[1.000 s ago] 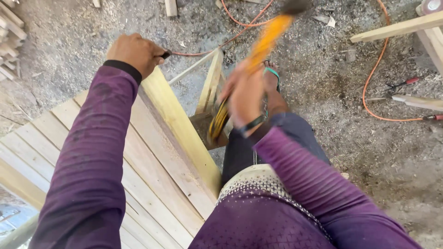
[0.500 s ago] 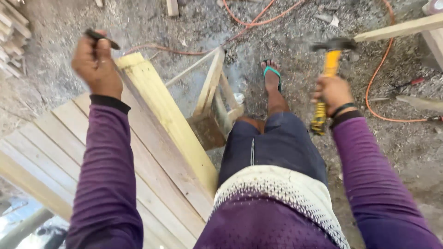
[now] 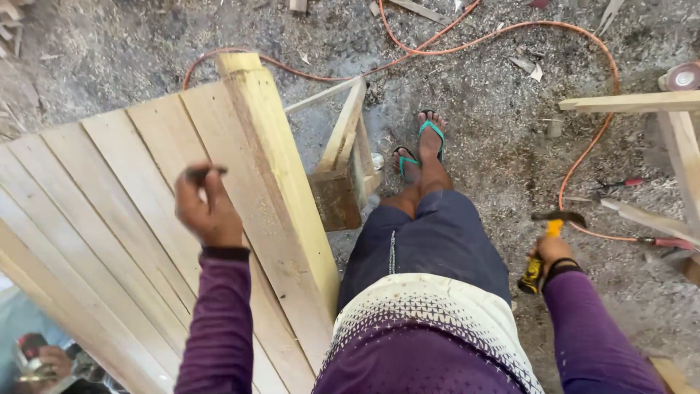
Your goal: The person hammers nails into wooden planks to assemble furniture.
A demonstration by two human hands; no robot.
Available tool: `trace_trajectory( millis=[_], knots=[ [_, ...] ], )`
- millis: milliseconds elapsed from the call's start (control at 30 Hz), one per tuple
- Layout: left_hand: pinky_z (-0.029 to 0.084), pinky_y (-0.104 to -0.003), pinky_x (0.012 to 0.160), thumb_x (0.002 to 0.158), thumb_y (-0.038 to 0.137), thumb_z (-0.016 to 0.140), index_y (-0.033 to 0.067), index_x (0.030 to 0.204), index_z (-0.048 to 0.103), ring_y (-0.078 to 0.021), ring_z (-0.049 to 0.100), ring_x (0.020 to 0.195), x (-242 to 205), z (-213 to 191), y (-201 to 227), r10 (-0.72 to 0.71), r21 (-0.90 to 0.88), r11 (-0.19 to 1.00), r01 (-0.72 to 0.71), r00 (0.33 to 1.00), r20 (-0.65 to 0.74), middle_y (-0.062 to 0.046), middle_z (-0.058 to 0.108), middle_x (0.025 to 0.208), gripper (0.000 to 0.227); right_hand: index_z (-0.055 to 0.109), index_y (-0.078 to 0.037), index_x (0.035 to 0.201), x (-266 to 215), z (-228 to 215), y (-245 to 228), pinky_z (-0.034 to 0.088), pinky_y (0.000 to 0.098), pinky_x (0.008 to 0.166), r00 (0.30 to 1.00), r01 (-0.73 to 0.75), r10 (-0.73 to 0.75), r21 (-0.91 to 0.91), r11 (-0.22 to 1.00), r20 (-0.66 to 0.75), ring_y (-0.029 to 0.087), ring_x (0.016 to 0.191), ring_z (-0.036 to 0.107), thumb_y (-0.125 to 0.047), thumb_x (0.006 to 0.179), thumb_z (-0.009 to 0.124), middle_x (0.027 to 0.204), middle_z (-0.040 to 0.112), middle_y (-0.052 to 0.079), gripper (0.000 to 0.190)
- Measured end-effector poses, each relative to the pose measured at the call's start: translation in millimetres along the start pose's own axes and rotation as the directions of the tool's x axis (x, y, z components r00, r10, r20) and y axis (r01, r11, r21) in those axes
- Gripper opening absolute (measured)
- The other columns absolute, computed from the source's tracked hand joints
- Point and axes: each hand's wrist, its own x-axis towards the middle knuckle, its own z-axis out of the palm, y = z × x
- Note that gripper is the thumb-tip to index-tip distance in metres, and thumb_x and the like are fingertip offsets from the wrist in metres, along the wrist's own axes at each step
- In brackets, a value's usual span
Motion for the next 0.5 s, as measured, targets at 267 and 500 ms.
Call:
trace_trajectory(
  millis=[267, 500],
  knots=[
    [0.048, -0.043, 0.101, 0.109, 0.014, 0.068, 0.0029, 0.099, 0.064, -0.0296, 0.063, 0.107, 147.9, 101.5, 7.4, 0.556, 0.250, 0.498, -0.830, 0.527, 0.643, -0.011, 0.068, 0.100, 0.016, 0.053, -0.010, 0.097, -165.1, 176.6, -146.9, 0.046, 0.0341, 0.047, 0.893, 0.348, -0.296, -0.101, 0.932, 0.339, 0.013, 0.053, 0.051, -0.025, 0.103, 0.059, 0.069, 0.051, -0.001, 0.017],
    [0.046, -0.049, 0.087, 0.106, 0.020, 0.071, 0.0037, 0.095, 0.065, -0.0363, 0.061, 0.093, 183.1, 118.7, -9.6, 0.104, 0.218, 0.427, -0.877, 0.287, 0.952, -0.013, 0.067, 0.095, 0.021, 0.049, -0.011, 0.098, -313.3, 257.7, -206.3, 0.044, 0.0321, 0.037, 0.688, 0.499, -0.470, 0.110, 0.860, 0.553, 0.011, 0.042, 0.048, -0.021, 0.102, 0.059, 0.065, 0.048, -0.002, 0.014]
  ],
)
